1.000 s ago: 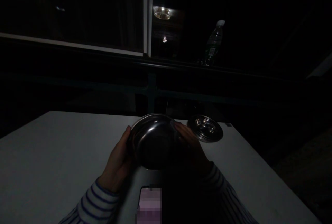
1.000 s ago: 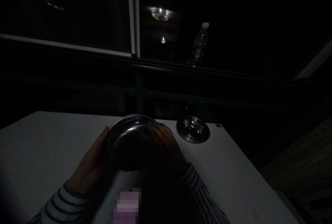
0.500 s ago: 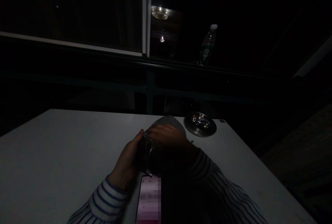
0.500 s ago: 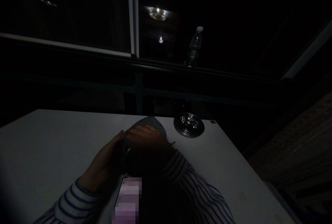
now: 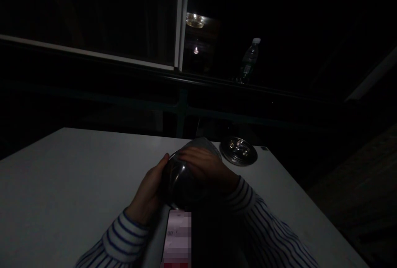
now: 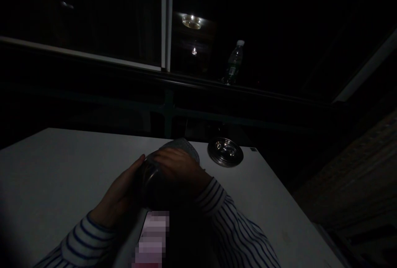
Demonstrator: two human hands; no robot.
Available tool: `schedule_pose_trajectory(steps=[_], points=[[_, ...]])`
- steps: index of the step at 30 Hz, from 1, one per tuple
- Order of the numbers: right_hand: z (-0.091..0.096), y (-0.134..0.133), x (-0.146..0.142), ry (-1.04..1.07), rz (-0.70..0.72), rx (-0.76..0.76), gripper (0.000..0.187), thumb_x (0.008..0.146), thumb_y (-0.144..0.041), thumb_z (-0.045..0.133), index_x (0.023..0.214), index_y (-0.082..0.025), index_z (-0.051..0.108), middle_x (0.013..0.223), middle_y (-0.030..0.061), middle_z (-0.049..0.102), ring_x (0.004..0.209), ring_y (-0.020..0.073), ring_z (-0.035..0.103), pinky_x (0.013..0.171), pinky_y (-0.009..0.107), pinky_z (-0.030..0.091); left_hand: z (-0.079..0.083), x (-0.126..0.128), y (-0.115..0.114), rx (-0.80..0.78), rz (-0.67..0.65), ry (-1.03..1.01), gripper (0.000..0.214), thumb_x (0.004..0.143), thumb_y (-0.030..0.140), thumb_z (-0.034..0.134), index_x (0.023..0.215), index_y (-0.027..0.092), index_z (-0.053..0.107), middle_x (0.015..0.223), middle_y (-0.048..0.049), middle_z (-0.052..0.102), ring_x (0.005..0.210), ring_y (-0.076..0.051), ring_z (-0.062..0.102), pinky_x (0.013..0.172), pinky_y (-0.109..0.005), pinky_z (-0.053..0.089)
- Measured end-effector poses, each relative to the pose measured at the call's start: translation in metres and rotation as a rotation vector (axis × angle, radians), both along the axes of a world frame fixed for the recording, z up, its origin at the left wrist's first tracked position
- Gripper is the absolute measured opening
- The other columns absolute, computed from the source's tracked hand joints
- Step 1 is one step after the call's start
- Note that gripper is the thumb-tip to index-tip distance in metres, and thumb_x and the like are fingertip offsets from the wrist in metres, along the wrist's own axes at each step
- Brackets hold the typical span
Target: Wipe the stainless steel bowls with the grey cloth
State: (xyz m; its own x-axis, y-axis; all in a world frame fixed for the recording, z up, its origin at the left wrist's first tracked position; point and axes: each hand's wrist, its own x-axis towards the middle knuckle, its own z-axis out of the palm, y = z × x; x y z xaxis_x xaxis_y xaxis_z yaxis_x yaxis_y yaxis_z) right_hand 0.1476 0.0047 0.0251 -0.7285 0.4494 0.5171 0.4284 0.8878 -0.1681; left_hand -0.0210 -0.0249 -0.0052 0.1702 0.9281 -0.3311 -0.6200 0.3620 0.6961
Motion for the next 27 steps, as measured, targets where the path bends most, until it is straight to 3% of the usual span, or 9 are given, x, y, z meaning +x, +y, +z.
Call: schedule_pose_trajectory(steps=[3,6,10,13,16,18,20,27], points=[[-0.005,0.001,0.009,0.144,-0.041,-0.106,0.037,0.094,-0.027,0.030,0.123,-0.015,0.049,0.126,0.0090,0.053,0.122,0.0149,0.043,0.104,0.037,0.035,0.005,-0.003,-0.006,-0.063,0.047,-0.045,0.021,0.081,0.029,0.055,0.087,0.012,0.066,0.079,-0.0081,0.071,0.071,-0.019,0.066,0.069,-0.029,0.052],[-0.035,-0.005,0.019,0.283,-0.144,-0.142,0.039,0.094,-0.028,0.030,0.130,-0.020,0.042,0.135,0.0083,0.045,0.128,0.0163,0.036,0.106,0.041,0.033,0.007,-0.003,-0.011,-0.079,0.107,-0.104,0.024,0.083,0.029,0.052,0.094,0.013,0.066,0.083,-0.0068,0.071,0.075,-0.020,0.066,0.073,-0.032,0.053],[-0.073,-0.019,0.024,0.443,-0.274,-0.055,0.045,0.094,-0.030,0.027,0.139,-0.023,0.028,0.142,0.0103,0.033,0.133,0.0198,0.027,0.104,0.045,0.035,0.002,-0.001,-0.010,-0.058,0.187,-0.173,0.022,0.084,0.027,0.050,0.096,0.015,0.065,0.083,-0.0039,0.071,0.078,-0.018,0.066,0.077,-0.029,0.052],[-0.066,-0.022,0.024,0.421,-0.319,-0.090,0.044,0.094,-0.028,0.028,0.137,-0.021,0.032,0.140,0.0104,0.037,0.132,0.0194,0.030,0.104,0.045,0.035,-0.003,0.002,-0.008,-0.091,0.087,-0.148,0.022,0.083,0.029,0.052,0.092,0.014,0.065,0.080,-0.0050,0.071,0.077,-0.018,0.066,0.076,-0.030,0.052],[-0.034,-0.014,0.022,0.298,-0.251,-0.197,0.038,0.093,-0.026,0.032,0.127,-0.019,0.046,0.131,0.0089,0.049,0.125,0.0169,0.040,0.105,0.041,0.034,-0.007,0.006,-0.009,-0.124,-0.042,-0.128,0.021,0.080,0.031,0.057,0.088,0.013,0.066,0.078,-0.0056,0.071,0.078,-0.019,0.066,0.077,-0.030,0.051],[-0.016,-0.007,0.020,0.241,-0.186,-0.234,0.035,0.092,-0.026,0.035,0.122,-0.019,0.052,0.125,0.0075,0.054,0.121,0.0158,0.045,0.104,0.039,0.036,-0.007,0.008,-0.010,-0.121,-0.066,-0.145,0.021,0.080,0.031,0.057,0.085,0.013,0.066,0.076,-0.0051,0.070,0.076,-0.018,0.065,0.078,-0.029,0.050],[-0.009,-0.004,0.018,0.232,-0.152,-0.235,0.034,0.092,-0.026,0.036,0.120,-0.019,0.053,0.124,0.0070,0.055,0.120,0.0151,0.046,0.104,0.038,0.036,-0.005,0.008,-0.010,-0.105,-0.041,-0.172,0.023,0.081,0.032,0.055,0.085,0.013,0.066,0.076,-0.0049,0.070,0.074,-0.017,0.065,0.080,-0.029,0.050],[-0.059,-0.022,0.032,0.364,-0.255,-0.075,0.046,0.094,-0.027,0.028,0.139,-0.020,0.026,0.144,0.0103,0.031,0.134,0.0180,0.025,0.106,0.044,0.033,0.003,0.003,-0.010,-0.079,0.138,-0.172,0.025,0.084,0.034,0.049,0.092,0.016,0.066,0.083,-0.0032,0.071,0.078,-0.017,0.065,0.076,-0.027,0.050]])
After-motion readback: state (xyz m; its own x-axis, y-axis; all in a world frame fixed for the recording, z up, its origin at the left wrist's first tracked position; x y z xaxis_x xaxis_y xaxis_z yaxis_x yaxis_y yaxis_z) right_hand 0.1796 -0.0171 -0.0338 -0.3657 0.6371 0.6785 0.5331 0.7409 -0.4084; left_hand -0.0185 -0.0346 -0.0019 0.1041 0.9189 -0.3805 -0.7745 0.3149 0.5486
